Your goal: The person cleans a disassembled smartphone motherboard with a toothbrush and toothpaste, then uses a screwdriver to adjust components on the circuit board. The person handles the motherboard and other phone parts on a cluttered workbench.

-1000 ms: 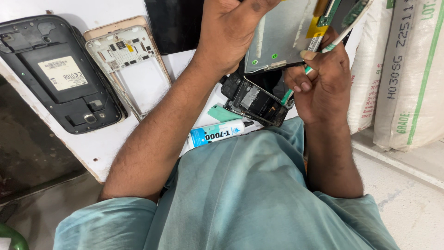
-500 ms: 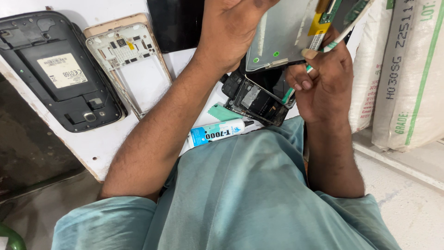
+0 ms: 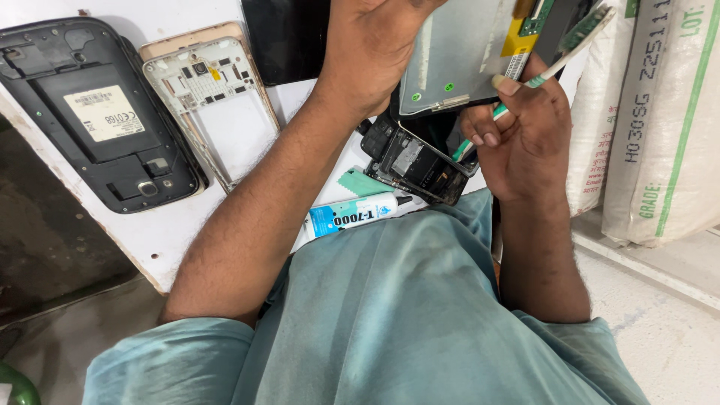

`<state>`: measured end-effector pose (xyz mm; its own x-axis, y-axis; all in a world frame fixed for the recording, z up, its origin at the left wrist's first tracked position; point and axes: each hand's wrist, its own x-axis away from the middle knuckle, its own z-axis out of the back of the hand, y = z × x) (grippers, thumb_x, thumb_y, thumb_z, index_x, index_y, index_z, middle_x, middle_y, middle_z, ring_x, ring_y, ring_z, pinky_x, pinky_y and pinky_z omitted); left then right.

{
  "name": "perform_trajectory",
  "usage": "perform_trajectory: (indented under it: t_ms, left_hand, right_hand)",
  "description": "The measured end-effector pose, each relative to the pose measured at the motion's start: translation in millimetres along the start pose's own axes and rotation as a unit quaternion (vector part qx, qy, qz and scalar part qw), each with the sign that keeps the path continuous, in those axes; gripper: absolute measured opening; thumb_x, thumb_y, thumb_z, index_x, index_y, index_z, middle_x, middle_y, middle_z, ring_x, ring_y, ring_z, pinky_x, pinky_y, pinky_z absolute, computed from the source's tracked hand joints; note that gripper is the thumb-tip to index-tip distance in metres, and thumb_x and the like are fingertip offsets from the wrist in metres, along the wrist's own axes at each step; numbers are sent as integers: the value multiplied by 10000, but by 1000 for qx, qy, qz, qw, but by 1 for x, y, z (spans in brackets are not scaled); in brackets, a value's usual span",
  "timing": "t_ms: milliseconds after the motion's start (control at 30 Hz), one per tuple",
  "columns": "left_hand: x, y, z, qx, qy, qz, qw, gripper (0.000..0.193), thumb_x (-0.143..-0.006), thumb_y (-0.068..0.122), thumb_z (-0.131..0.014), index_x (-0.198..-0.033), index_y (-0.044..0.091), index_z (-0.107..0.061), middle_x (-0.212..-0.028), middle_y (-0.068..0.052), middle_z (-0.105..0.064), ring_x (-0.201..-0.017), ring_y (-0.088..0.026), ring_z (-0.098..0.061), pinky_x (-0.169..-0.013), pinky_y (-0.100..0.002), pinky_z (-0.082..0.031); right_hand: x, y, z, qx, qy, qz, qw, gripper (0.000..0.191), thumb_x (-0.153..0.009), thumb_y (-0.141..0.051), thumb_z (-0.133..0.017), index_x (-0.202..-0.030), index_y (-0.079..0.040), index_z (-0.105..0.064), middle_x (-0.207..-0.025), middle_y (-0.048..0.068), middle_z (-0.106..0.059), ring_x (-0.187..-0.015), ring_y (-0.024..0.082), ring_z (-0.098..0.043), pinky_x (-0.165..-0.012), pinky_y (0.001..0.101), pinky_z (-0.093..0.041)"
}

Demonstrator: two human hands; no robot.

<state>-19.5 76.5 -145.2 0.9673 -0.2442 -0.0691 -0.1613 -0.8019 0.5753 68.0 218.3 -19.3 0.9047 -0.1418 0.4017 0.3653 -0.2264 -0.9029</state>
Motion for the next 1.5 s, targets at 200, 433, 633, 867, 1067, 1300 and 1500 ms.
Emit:
perform_trajectory:
  t_ms: [200,433,633,867,1067,1300,1500]
  left_hand:
    - [0,0,0,16,1,0,1000,170,-1077,135,-697,-1038,-25,-739,-904,-62,-750,-777,-127,-726,-695,-283,-598]
    - [-1,-1,1,6,-11,-3,1000,182,-1083,154,-691,-1040,-18,-736,-892,-70,-746,-803,-138,-733,-675,-278,-609]
    - [-1,2,1,8,-6,8,1000,176,-1085,147,-686,-1050,-18,-737,-908,-67,-752,-818,-140,-738,-737,-301,-618]
    - [0,0,0,14,3,7,1000,175,-1076,130,-690,-1023,-28,-742,-885,-63,-748,-787,-131,-724,-706,-292,-594]
    - [0,-4,1,20,3,0,1000,173,-1079,128,-693,-1027,-31,-739,-892,-64,-747,-780,-128,-722,-704,-289,-598]
    - [1,-6,4,10,-1,1,1000,186,-1085,145,-688,-1031,-26,-738,-888,-64,-748,-772,-134,-735,-693,-292,-609]
    - [0,-6,2,22,0,-1,1000,183,-1080,136,-692,-1022,-31,-739,-886,-71,-751,-782,-142,-734,-652,-278,-599]
  right_hand:
    - [0,-1,-1,11,3,7,1000,332,-1043,-51,-515,-1357,55,-537,-1063,104,-670,-562,102,-438,-584,262,-398]
    - [0,1,2,23,2,11,1000,334,-1050,-29,-490,-1368,61,-537,-1028,89,-652,-572,94,-434,-584,255,-393]
    - [0,0,5,8,-13,5,1000,303,-1051,-74,-504,-1310,75,-555,-1009,106,-664,-577,111,-442,-611,277,-409]
    - [0,-1,3,-3,-3,-5,1000,269,-1063,-90,-537,-1280,69,-555,-1015,119,-671,-559,128,-434,-622,294,-411]
    - [0,0,0,11,10,-1,1000,303,-1049,-92,-546,-1316,50,-560,-1063,117,-688,-550,122,-432,-613,295,-405]
    - [1,2,3,-5,-15,6,1000,273,-1079,-83,-548,-1302,73,-560,-1022,120,-673,-559,123,-429,-620,292,-400]
    - [3,1,2,0,-7,1,1000,315,-1051,-84,-542,-1322,75,-553,-1030,125,-677,-578,128,-449,-646,300,-420]
